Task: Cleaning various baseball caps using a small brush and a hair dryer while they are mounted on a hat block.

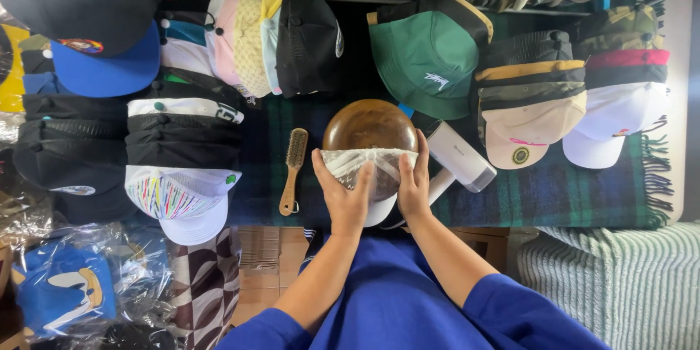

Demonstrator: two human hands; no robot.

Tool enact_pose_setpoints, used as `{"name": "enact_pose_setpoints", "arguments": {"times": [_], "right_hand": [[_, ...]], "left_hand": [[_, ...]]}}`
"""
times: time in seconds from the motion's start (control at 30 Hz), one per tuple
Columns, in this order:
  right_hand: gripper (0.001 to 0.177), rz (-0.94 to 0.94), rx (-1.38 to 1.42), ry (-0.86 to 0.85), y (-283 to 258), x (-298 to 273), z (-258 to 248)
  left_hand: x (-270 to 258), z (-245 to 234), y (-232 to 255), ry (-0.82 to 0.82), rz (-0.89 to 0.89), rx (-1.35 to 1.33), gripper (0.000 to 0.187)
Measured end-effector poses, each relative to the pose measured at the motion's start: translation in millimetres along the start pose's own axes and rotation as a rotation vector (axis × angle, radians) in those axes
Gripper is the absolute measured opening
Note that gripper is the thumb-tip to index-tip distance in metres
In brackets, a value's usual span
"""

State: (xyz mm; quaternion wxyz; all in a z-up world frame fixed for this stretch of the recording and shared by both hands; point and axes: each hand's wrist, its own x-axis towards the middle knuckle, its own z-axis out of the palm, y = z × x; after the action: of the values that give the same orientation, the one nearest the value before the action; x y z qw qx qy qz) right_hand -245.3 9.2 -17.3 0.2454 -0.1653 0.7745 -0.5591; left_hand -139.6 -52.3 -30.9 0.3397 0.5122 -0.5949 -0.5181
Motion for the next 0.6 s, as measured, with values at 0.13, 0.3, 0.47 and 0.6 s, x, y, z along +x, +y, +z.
{"name": "enact_pose_setpoints", "arguments": {"times": [0.13, 0.3, 0.47, 0.6], "right_hand": [[0.067, -0.047, -0.015, -0.005, 18.2, 3.6, -1.1], [0.073, -0.162, 0.03, -0.007, 39.9, 12.0, 1.7], [0.073, -0.094, 0.126, -0.008, 13.6, -4.5, 8.6], [0.086, 0.666, 0.165, 0.061, -31.4, 0.3, 6.2]], "left_hand": [[9.4, -5.0, 2.9, -0.052, -0.148, -0.107, 0.09], [23.0, -6.6, 0.3, -0.115, -0.261, -0.266, 0.08], [32.2, -34.1, 25.1, -0.209, -0.474, -0.27, 0.076], [38.5, -48.2, 54.0, -0.328, -0.759, -0.123, 0.081]]}}
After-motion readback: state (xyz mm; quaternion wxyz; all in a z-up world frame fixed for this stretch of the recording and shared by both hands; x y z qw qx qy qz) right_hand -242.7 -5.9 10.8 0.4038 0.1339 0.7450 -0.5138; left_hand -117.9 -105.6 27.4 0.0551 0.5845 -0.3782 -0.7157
